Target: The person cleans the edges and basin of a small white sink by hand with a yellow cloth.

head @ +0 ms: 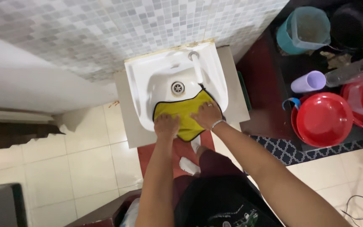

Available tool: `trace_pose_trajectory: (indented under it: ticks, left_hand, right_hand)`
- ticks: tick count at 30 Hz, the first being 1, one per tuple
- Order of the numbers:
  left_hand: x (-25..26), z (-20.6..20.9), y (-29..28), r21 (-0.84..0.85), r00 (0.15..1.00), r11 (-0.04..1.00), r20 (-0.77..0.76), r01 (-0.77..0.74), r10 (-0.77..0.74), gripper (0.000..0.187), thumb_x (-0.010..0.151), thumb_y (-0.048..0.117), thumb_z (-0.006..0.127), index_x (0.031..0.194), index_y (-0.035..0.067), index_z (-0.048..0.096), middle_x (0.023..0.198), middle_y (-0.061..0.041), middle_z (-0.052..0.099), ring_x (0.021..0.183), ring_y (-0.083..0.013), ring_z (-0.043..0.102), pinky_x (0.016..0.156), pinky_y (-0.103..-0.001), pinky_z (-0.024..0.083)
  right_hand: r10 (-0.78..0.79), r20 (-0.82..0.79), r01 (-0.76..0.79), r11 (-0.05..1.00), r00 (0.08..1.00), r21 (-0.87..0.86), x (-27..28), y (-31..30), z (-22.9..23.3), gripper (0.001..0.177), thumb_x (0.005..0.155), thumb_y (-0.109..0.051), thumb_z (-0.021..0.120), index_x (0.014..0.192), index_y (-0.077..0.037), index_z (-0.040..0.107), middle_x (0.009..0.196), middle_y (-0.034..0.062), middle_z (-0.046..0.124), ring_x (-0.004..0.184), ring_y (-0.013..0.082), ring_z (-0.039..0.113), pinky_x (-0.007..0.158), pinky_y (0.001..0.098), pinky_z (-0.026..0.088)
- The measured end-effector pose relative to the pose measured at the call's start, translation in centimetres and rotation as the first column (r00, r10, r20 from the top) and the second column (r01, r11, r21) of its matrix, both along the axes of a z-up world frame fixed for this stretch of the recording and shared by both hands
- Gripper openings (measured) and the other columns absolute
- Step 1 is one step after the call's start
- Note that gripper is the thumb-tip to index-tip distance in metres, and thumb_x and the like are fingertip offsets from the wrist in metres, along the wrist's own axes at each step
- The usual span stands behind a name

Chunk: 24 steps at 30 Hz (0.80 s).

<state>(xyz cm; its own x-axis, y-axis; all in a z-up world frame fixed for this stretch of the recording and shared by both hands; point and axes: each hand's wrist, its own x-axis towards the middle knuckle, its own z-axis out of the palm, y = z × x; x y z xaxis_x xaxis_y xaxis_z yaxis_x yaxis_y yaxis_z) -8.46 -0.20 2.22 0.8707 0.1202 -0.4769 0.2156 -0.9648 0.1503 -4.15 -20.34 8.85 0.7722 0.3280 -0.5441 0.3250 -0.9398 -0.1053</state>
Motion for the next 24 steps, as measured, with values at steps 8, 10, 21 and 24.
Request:
trace_pose_trajectory:
  ticks: [8,10,21,24]
  left_hand:
    - [6.8,-1.9,1.0,0.004,0.928,0.995,-0.362,0.097,-0.089,0.079,0.102,0.058,0.025,0.165,0.014,0.005,0.173,-0.001,-0.002,0.159,-0.0180,-0.001,0.127,-0.035,0.002]
    - [8.8,-1.6,1.0,-0.010,0.905,0.992,-0.407,0.129,-0.122,0.081,0.101,0.058,0.023,0.164,0.016,-0.003,0.173,0.001,-0.010,0.158,-0.0158,-0.007,0.125,-0.036,0.000]
    - [16.1,-6.4,0.7,0.087,0.867,0.896,-0.306,0.436,-0.393,0.064,0.109,0.040,0.013,0.165,0.009,0.009,0.172,-0.003,0.007,0.158,-0.0208,0.001,0.128,-0.043,-0.004]
    - [15.6,-6.9,0.9,0.120,0.878,0.884,-0.232,0.453,-0.418,0.065,0.108,0.040,0.014,0.165,0.009,0.011,0.172,-0.004,0.009,0.158,-0.0202,0.003,0.128,-0.043,-0.002]
  right_hand:
    - [-0.090,-0.309,0.067,0.994,0.947,-0.084,7.6,3.6,-6.4,0.095,0.098,-0.065,0.036,0.163,-0.005,0.001,0.173,0.0120,-0.006,0.159,0.0267,-0.005,0.127,0.0448,0.001]
    - [-0.070,-0.317,0.057,0.997,0.946,-0.052,9.0,4.2,-7.3,0.093,0.099,-0.062,0.036,0.163,-0.006,-0.003,0.173,0.0114,-0.010,0.159,0.0270,-0.009,0.127,0.0460,0.000]
    - [-0.064,0.200,0.017,0.973,0.978,0.230,11.8,6.5,-14.0,0.066,0.101,-0.042,0.039,0.155,-0.002,0.036,0.159,0.0158,0.039,0.150,0.0334,0.028,0.124,0.0515,0.010]
    - [-0.068,0.222,0.015,0.973,0.973,0.231,11.4,6.5,-13.6,0.067,0.100,-0.039,0.039,0.156,-0.004,0.035,0.160,0.0143,0.038,0.151,0.0313,0.026,0.125,0.0503,0.009]
